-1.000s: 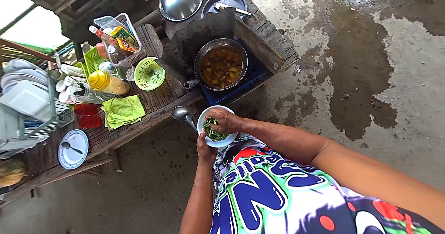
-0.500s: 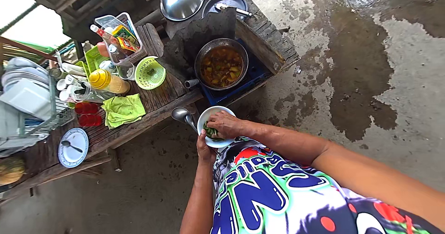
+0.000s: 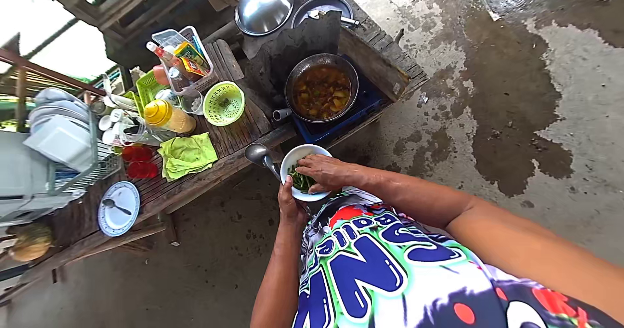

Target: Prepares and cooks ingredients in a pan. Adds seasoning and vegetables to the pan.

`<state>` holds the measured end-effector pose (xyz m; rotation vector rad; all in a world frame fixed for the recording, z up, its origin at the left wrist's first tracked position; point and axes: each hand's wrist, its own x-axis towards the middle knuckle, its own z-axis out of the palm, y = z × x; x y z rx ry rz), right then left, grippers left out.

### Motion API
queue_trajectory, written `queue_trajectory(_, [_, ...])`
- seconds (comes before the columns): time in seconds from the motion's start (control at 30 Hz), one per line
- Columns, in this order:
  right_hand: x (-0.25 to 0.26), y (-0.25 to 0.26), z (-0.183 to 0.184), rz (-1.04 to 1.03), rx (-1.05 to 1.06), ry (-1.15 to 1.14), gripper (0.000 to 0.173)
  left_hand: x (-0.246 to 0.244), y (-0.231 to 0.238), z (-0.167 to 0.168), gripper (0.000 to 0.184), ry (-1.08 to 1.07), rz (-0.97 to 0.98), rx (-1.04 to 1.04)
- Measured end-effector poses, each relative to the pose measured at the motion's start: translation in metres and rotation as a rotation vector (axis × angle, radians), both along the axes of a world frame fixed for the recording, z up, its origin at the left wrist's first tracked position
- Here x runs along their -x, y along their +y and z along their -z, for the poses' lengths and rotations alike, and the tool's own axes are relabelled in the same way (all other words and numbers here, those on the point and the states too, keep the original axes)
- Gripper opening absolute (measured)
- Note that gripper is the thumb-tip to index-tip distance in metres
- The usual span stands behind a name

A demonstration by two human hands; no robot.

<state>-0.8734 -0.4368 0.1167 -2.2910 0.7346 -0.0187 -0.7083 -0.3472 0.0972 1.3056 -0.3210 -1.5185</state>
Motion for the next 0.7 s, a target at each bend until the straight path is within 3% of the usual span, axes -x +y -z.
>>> queue_trajectory(0.23, [-0.046,0.019,-0.024,0.158,0.048,-0.243,0.046,-0.063,0.022,-0.01,0.045,0.038,-0.057,0.034])
queue_trajectory(0.37, [-0.076,0.031,-0.039,0.11,0.044,0.014,0.068,-0.094,0.036,-0.006,0.042,0.023,-0.095,0.01])
queue_trajectory(0.47, [-0.107,0.046,-0.029,0.013,0.073,0.096,0.075,-0.106,0.044,-0.008,0.042,0.022,-0.063,-0.011])
queue_trajectory(0.7, [-0.156,0.064,0.001,-0.025,0.156,-0.013,0.055,-0.142,0.067,-0.008,0.042,-0.015,-0.021,0.004])
